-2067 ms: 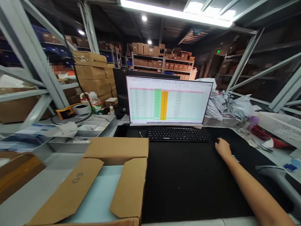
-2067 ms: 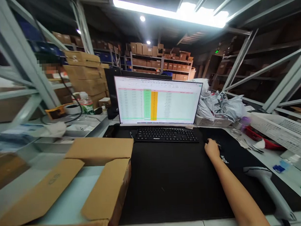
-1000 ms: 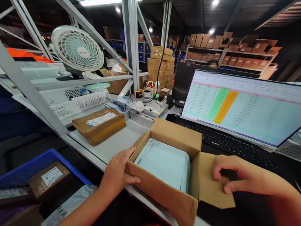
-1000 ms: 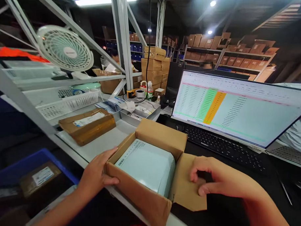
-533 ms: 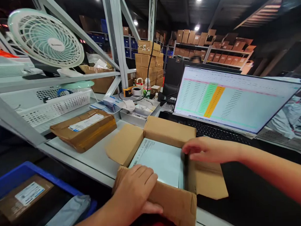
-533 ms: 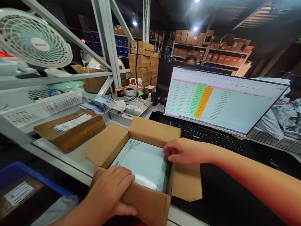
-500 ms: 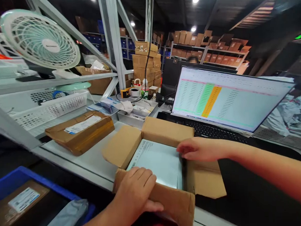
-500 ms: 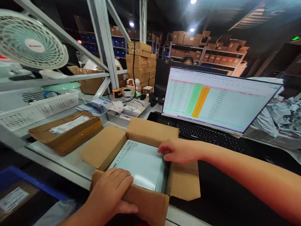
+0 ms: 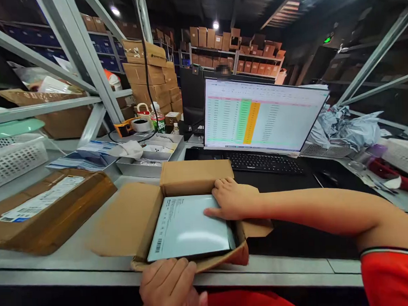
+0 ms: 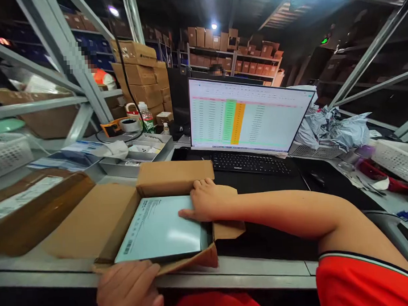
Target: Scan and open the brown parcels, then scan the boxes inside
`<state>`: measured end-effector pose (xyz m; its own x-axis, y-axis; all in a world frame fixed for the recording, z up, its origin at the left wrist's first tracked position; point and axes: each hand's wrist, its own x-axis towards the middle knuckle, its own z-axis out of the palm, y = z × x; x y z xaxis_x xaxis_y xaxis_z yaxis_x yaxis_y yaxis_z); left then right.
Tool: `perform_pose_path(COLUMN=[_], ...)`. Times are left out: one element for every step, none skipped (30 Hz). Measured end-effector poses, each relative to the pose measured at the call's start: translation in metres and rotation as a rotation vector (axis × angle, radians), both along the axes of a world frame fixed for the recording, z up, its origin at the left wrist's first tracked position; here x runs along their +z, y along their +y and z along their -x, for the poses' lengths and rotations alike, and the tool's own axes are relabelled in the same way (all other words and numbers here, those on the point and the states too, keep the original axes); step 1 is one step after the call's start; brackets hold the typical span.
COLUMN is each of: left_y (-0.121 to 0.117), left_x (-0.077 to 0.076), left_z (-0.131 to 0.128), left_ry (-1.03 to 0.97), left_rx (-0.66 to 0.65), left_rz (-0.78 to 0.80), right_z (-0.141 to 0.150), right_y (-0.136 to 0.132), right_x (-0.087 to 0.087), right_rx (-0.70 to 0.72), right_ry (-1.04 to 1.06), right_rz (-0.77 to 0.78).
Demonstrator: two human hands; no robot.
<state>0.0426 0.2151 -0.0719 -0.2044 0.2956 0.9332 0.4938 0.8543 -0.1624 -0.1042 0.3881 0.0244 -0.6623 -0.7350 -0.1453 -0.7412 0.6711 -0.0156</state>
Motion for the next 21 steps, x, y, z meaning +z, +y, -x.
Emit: perform_pose_path(left_y=[0.0,0.0,0.0,0.001,0.001,0.001,0.002,0.002,0.002,0.001,0.0,-0.001,-0.002,-0.003,-0.003,-0.003,-0.003,-0.002,-0.002,-0.001,-0.001], left_x=[0.0,0.0,0.0,0.0,-0.001,-0.002,-0.004,-0.006,-0.008,-0.01,-0.012,-0.014,-0.014,-0.015,-0.014,-0.013,-0.012,-0.011,-0.009,-0.008,-0.007], left_z=[0.0,0.001,0.001,0.001,0.001,0.0,-0.001,-0.004,-0.006,-0.009,-0.011,-0.013,-0.015,-0.015,-0.016,-0.016,-0.016,-0.015,-0.015,-0.015,-0.015], left_ry=[-0.013,-0.025,-0.035,-0.04,-0.04,-0.034,-0.021,-0.004,0.013,0.025,0.027,0.02,0.007,-0.005,-0.014,-0.022,-0.029,-0.036,-0.043,-0.056,-0.068], left_rx=[0.03,0.064,0.097,0.123,0.139,0.148,0.154,0.161,0.166,0.17,0.178,0.183,0.185,0.185,0.186,0.187,0.183,0.177,0.18,0.185,0.187], left_rz=[0.011,0.019,0.027,0.033,0.037,0.04,0.043,0.049,0.059,0.077,0.097,0.116,0.131,0.139,0.14,0.14,0.14,0.142,0.13,0.118,0.103], right_z=[-0.001,-0.003,-0.004,-0.004,-0.004,-0.003,-0.002,0.0,0.002,0.004,0.005,0.006,0.006,0.005,0.003,0.001,-0.001,-0.004,-0.006,-0.008,-0.009], right_y=[0.004,0.008,0.012,0.016,0.019,0.022,0.025,0.028,0.029,0.03,0.031,0.031,0.031,0.031,0.03,0.029,0.028,0.026,0.024,0.021,0.018], right_x=[-0.001,-0.001,0.0,0.001,0.002,0.004,0.005,0.006,0.006,0.006,0.007,0.007,0.006,0.006,0.005,0.003,0.001,-0.001,-0.003,-0.003,-0.002], right_rx=[-0.022,-0.051,-0.084,-0.116,-0.139,-0.145,-0.126,-0.084,-0.028,0.031,0.1,0.173,0.243,0.302,0.332,0.325,0.286,0.229,0.178,0.143,0.128], right_ry=[-0.008,-0.031,-0.076,-0.139,-0.215,-0.303,-0.403,-0.517,-0.64,-0.766,-0.883,-0.957,-0.976,-0.947,-0.886,-0.811,-0.739,-0.678,-0.618,-0.552,-0.485], right_rz=[0.078,0.157,0.231,0.296,0.353,0.416,0.496,0.597,0.709,0.82,0.894,0.921,0.91,0.875,0.845,0.835,0.853,0.898,0.938,0.975,1.005])
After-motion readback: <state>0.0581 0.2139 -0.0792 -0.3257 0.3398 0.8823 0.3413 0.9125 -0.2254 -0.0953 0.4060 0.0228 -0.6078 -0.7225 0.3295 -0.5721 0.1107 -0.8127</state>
